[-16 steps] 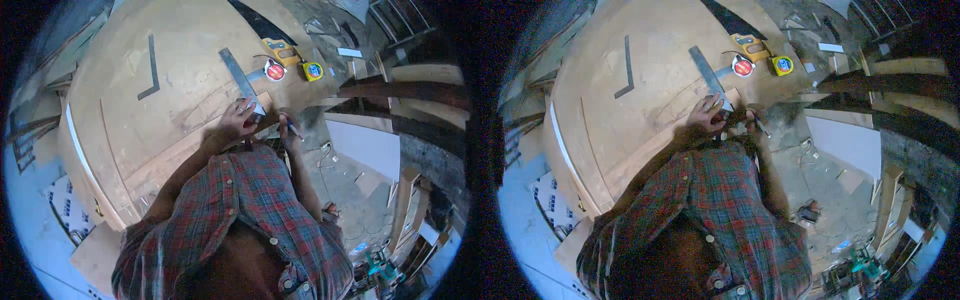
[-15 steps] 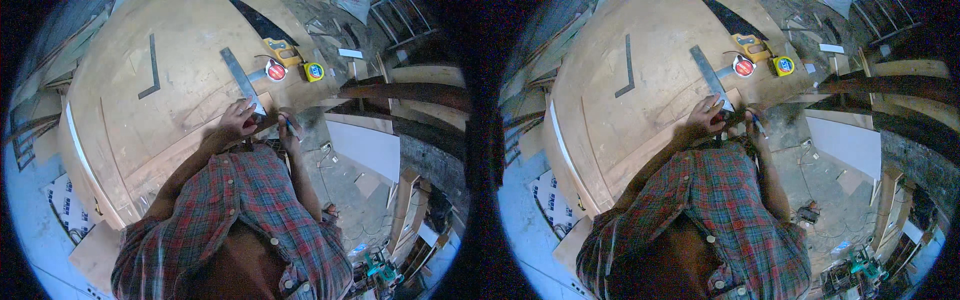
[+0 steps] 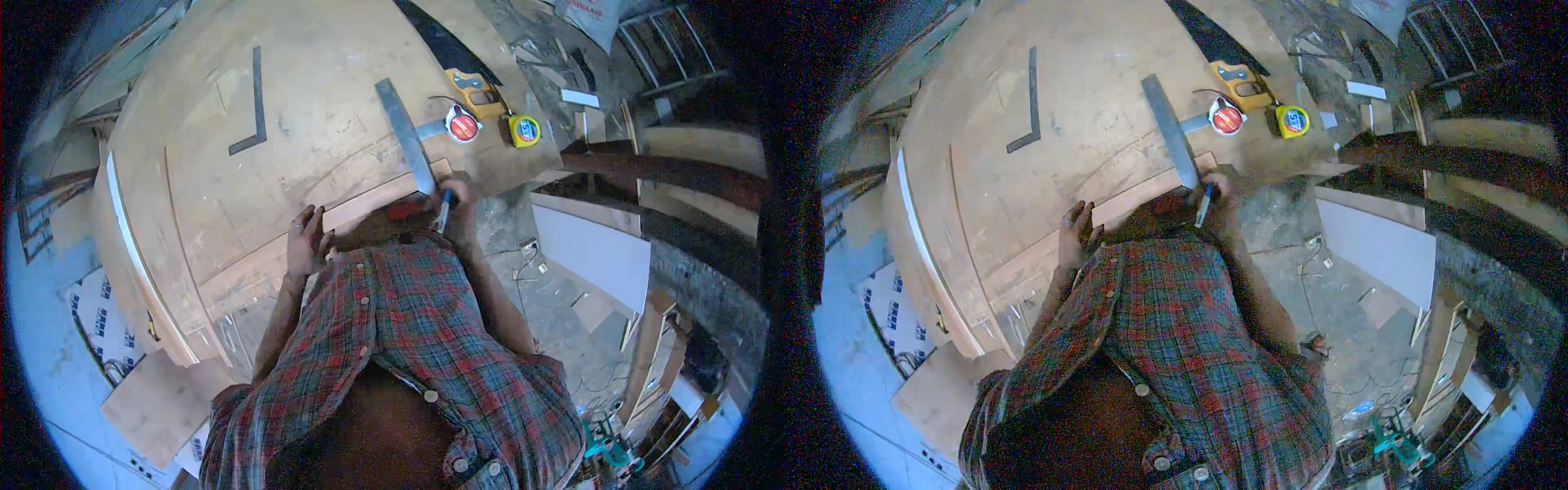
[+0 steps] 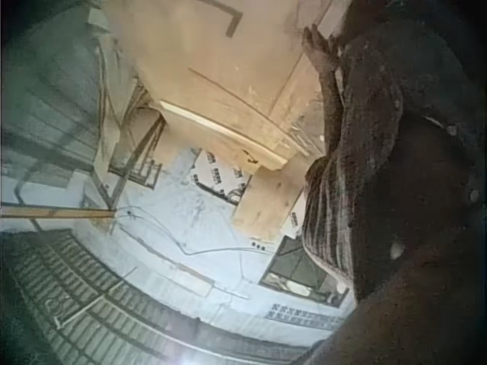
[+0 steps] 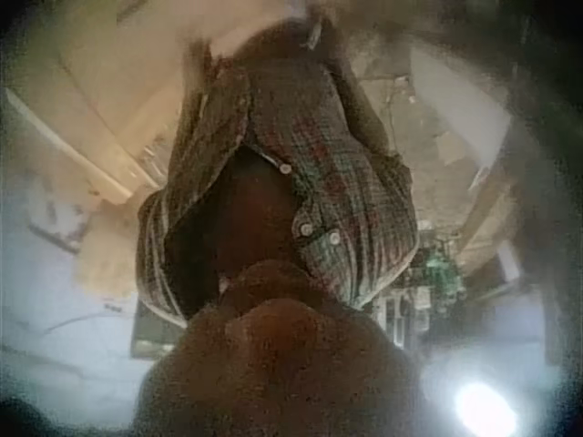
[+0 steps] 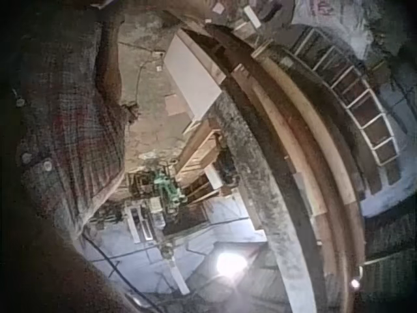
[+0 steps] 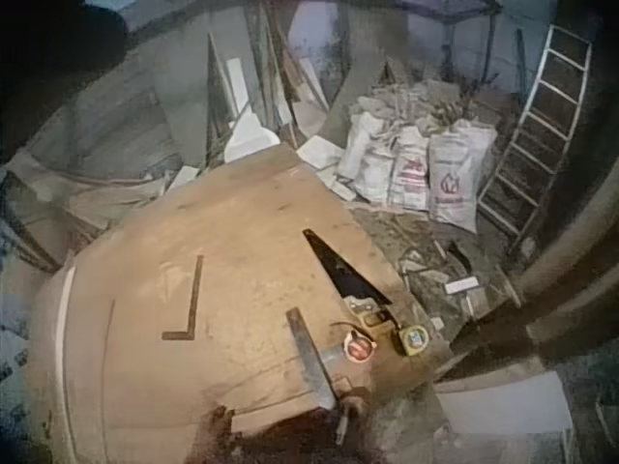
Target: The person measures and marks wooden planks on the floor and a workbench using metal rulers, a measuring tape, and a marker.
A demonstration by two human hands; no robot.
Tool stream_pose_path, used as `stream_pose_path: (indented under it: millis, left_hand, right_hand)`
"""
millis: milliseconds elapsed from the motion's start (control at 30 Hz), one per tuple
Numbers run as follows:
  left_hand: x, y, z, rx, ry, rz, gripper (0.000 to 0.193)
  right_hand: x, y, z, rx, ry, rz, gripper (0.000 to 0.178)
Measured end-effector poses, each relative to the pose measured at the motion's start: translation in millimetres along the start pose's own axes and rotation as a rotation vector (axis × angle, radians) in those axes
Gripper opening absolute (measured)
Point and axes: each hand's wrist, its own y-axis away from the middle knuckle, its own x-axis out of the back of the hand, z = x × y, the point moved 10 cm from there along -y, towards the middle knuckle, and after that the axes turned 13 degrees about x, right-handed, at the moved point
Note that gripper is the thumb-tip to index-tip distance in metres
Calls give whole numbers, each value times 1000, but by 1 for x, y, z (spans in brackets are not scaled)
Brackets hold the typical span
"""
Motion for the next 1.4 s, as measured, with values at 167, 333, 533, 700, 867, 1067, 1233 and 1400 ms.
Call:
stream_pose_path:
  millis: [167,333,533,700,867,1067,1233,1400]
  left_hand:
    - [3,0,-7,83,27,-38,62]
    - [15,1,-6,82,27,3,56]
    - [28,-5,-18,125,8,30,55]
    - [53,-20,-34,207,19,106,54]
    - [103,-46,-28,166,-45,320,52]
    - [164,-84,4,95,-26,445,56]
    - [209,-109,49,106,-3,475,58]
    - [269,-133,76,164,93,516,57]
  right_hand:
    - [29,-24,-22,195,143,-55,22]
    - [63,-66,-9,-88,-147,89,22]
    - [62,-90,-49,117,3,-44,16]
    - [56,-73,-37,6,-38,31,15]
    - [53,-59,-5,-184,-179,94,11]
    - [36,-69,23,-167,-316,-12,19]
    - [6,-71,28,-60,88,-192,11]
    - [-4,-91,5,286,117,-171,8]
